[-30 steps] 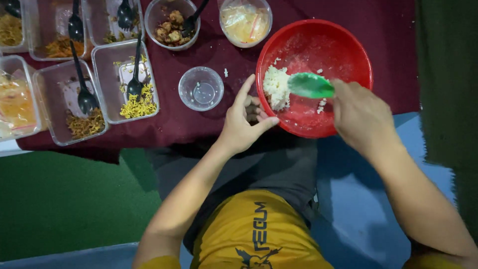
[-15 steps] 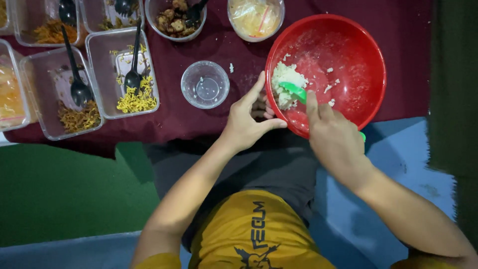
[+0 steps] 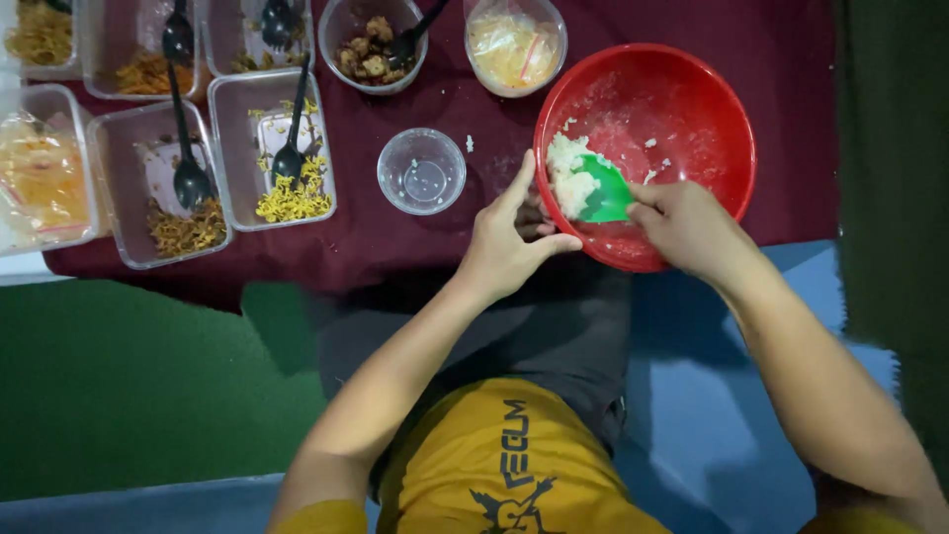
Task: Packaging rice and condiments into boxes and filling small containers with rice.
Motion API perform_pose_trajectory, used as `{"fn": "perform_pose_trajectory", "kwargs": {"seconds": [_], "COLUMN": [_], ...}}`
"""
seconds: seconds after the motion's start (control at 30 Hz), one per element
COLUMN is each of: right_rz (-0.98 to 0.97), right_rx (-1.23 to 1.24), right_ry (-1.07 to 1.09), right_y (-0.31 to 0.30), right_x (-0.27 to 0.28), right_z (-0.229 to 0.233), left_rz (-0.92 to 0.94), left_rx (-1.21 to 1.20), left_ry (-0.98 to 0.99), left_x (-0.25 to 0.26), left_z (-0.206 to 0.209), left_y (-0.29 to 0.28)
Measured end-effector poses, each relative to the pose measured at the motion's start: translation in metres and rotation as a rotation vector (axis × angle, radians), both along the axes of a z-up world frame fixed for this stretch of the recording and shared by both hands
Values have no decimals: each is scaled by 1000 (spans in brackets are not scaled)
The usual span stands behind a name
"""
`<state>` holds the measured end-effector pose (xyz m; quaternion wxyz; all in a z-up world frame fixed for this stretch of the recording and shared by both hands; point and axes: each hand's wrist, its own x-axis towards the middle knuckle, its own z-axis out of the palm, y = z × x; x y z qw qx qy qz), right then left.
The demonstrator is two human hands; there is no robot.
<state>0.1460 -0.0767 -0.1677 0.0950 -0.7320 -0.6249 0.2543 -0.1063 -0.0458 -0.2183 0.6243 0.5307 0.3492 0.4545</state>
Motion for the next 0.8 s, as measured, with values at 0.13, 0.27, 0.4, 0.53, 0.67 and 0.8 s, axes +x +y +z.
{"fn": "perform_pose_trajectory", "kwargs": {"seconds": [0.13,0.27,0.4,0.53,0.67,0.8], "right_rz": [-104,-340,-472,-475,-339,-44], "right_rx": [-1,-118,-106,-98,-127,-79], "right_ry": [188,424,444,512,612,609], "right_y": [-1,-6,-6,-6,-4,11], "right_x": [16,1,3,2,-23,-57], "right_z": [1,60,84,85,81,63], "left_rz": [31,-40,-110,266,541,322], "left_rx": [54,117,236,890,649,365], "left_ry": [9,156,354,504,786,655], "left_x": [16,37,37,-37,-94,-105], "left_z": [15,14,23,48,29,14], "left_y": [-3,-3,-2,-9,12,39]}}
